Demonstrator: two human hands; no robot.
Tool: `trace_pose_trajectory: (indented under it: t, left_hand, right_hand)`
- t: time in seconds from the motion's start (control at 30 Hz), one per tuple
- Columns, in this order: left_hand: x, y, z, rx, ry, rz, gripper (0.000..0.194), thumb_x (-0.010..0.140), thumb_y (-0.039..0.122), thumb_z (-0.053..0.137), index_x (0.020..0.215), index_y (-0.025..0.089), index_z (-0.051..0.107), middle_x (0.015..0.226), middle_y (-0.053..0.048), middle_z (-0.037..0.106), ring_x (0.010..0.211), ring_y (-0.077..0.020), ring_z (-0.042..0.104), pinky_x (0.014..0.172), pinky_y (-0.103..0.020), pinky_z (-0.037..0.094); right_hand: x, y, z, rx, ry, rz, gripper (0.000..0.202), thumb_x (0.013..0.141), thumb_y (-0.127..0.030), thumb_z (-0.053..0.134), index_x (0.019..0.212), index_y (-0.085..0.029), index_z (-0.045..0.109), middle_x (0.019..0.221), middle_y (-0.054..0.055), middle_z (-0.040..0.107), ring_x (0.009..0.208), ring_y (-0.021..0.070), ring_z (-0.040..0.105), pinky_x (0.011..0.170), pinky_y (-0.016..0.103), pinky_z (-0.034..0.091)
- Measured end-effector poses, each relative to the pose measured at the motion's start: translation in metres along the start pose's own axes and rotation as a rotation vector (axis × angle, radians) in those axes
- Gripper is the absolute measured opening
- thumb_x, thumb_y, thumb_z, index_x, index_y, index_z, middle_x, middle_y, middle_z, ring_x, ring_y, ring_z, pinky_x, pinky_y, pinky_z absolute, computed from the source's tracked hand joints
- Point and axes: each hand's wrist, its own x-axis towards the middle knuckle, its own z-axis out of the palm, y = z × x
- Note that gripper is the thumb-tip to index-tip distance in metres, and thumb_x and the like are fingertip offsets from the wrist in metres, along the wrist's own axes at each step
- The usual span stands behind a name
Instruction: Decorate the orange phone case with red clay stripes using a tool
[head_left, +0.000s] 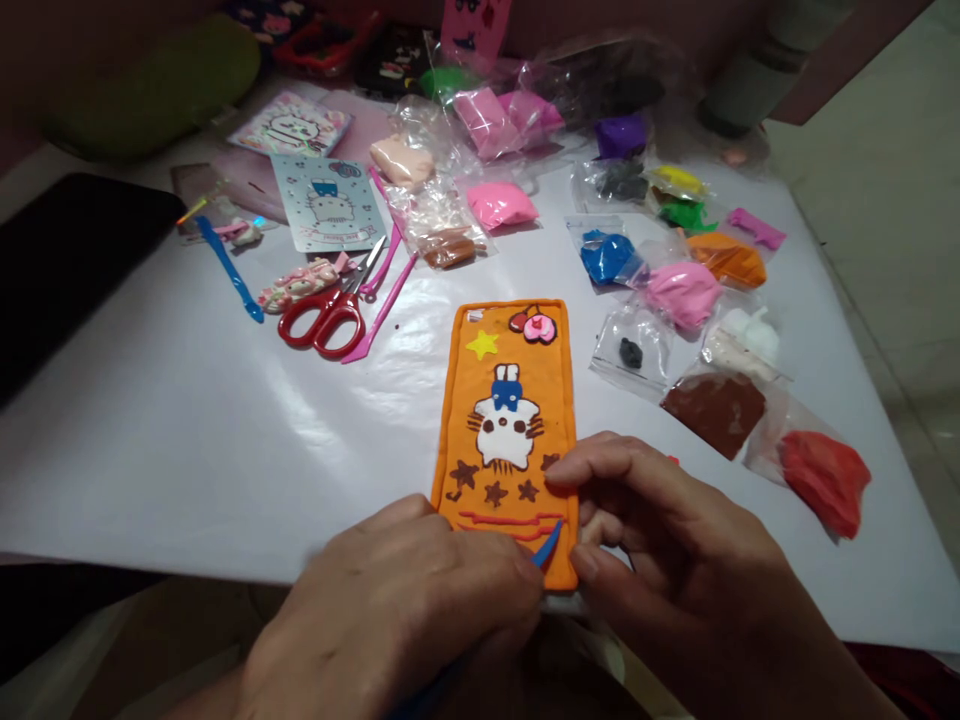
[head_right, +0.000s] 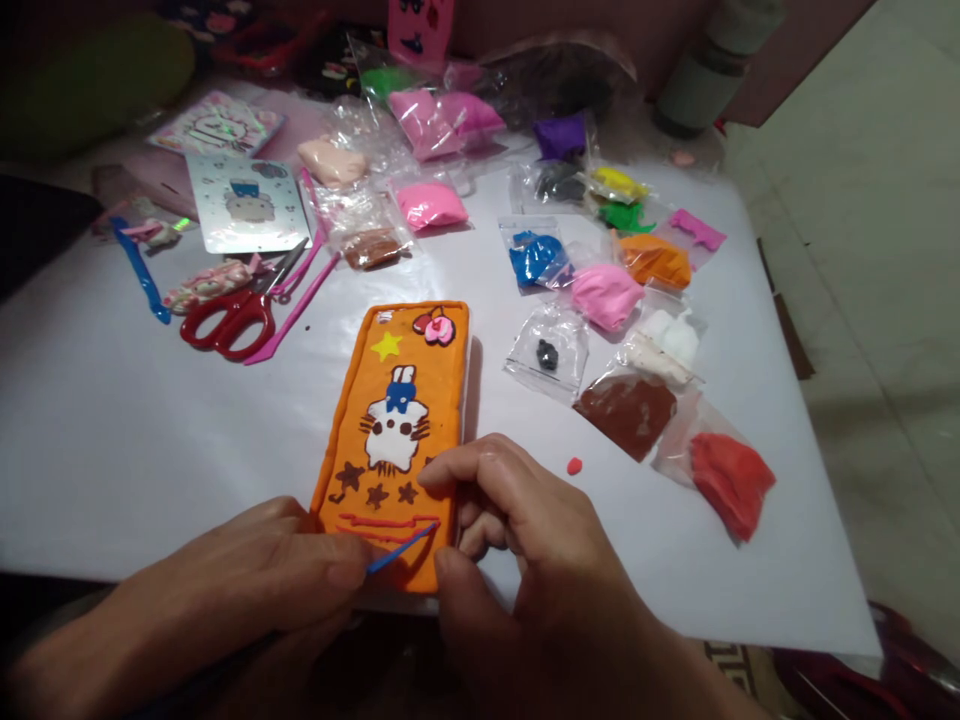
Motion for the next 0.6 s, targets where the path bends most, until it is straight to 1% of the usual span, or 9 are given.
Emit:
trace_pose_trajectory:
  t: [0.13, 0.2, 0.3, 0.4, 0.53, 0.6]
  left_hand:
    - [-0.001, -0.001, -0.012, 0.000, 0.022, 0.047, 0.038, 0.098, 0.033, 0.045, 0.068, 0.029, 0.067, 0.057, 0.004, 0.063, 0.051, -0.0125, 0.058, 0.049, -0.020, 0.050]
    - [-0.001, -0.002, -0.017, -0.017, 0.043, 0.067, 0.034, 0.097, 0.031, 0.046, 0.073, 0.031, 0.070, 0.058, 0.006, 0.065, 0.050, -0.0116, 0.059, 0.051, -0.020, 0.053]
    - [0.000, 0.000, -0.018, -0.036, 0.041, 0.078, 0.030, 0.096, 0.028, 0.048, 0.077, 0.031, 0.071, 0.061, 0.007, 0.067, 0.051, -0.0111, 0.060, 0.053, -0.020, 0.053]
    - [0.002, 0.002, -0.017, -0.042, 0.034, 0.062, 0.030, 0.097, 0.024, 0.048, 0.077, 0.029, 0.070, 0.063, 0.006, 0.069, 0.054, -0.0119, 0.062, 0.060, -0.022, 0.056]
    - [0.003, 0.004, -0.017, -0.071, 0.007, 0.027, 0.041, 0.100, 0.033, 0.043, 0.067, 0.029, 0.068, 0.055, 0.005, 0.065, 0.050, -0.0129, 0.059, 0.058, -0.023, 0.055]
    - [0.002, 0.005, -0.017, -0.083, 0.024, 0.018, 0.036, 0.098, 0.030, 0.044, 0.072, 0.030, 0.070, 0.060, 0.005, 0.068, 0.053, -0.0130, 0.062, 0.060, -0.024, 0.055]
  right_hand:
    - [-0.001, 0.001, -0.001, 0.000, 0.004, 0.000, 0.028, 0.081, -0.009, 0.054, 0.103, -0.025, 0.062, 0.101, 0.004, 0.068, 0.064, 0.0139, 0.065, 0.059, 0.028, 0.056]
    - [-0.001, 0.001, -0.001, 0.009, 0.002, 0.013, 0.028, 0.082, -0.010, 0.054, 0.104, -0.026, 0.062, 0.101, 0.004, 0.068, 0.065, 0.0141, 0.065, 0.059, 0.028, 0.056]
    - [-0.001, 0.000, 0.000, 0.003, 0.008, 0.023, 0.026, 0.082, -0.011, 0.054, 0.101, -0.026, 0.062, 0.095, 0.002, 0.068, 0.063, 0.0139, 0.064, 0.060, 0.029, 0.056]
    - [-0.001, 0.001, 0.001, -0.010, 0.013, 0.021, 0.026, 0.082, -0.012, 0.054, 0.102, -0.027, 0.062, 0.092, 0.002, 0.067, 0.062, 0.0140, 0.064, 0.059, 0.028, 0.056]
    - [-0.002, 0.001, 0.000, -0.013, -0.002, 0.041, 0.029, 0.084, -0.011, 0.054, 0.107, -0.029, 0.061, 0.098, 0.002, 0.067, 0.065, 0.0142, 0.065, 0.059, 0.028, 0.056]
    - [-0.002, 0.001, 0.000, -0.016, -0.008, 0.038, 0.028, 0.085, -0.011, 0.054, 0.106, -0.028, 0.061, 0.098, 0.003, 0.067, 0.066, 0.0148, 0.066, 0.061, 0.029, 0.056]
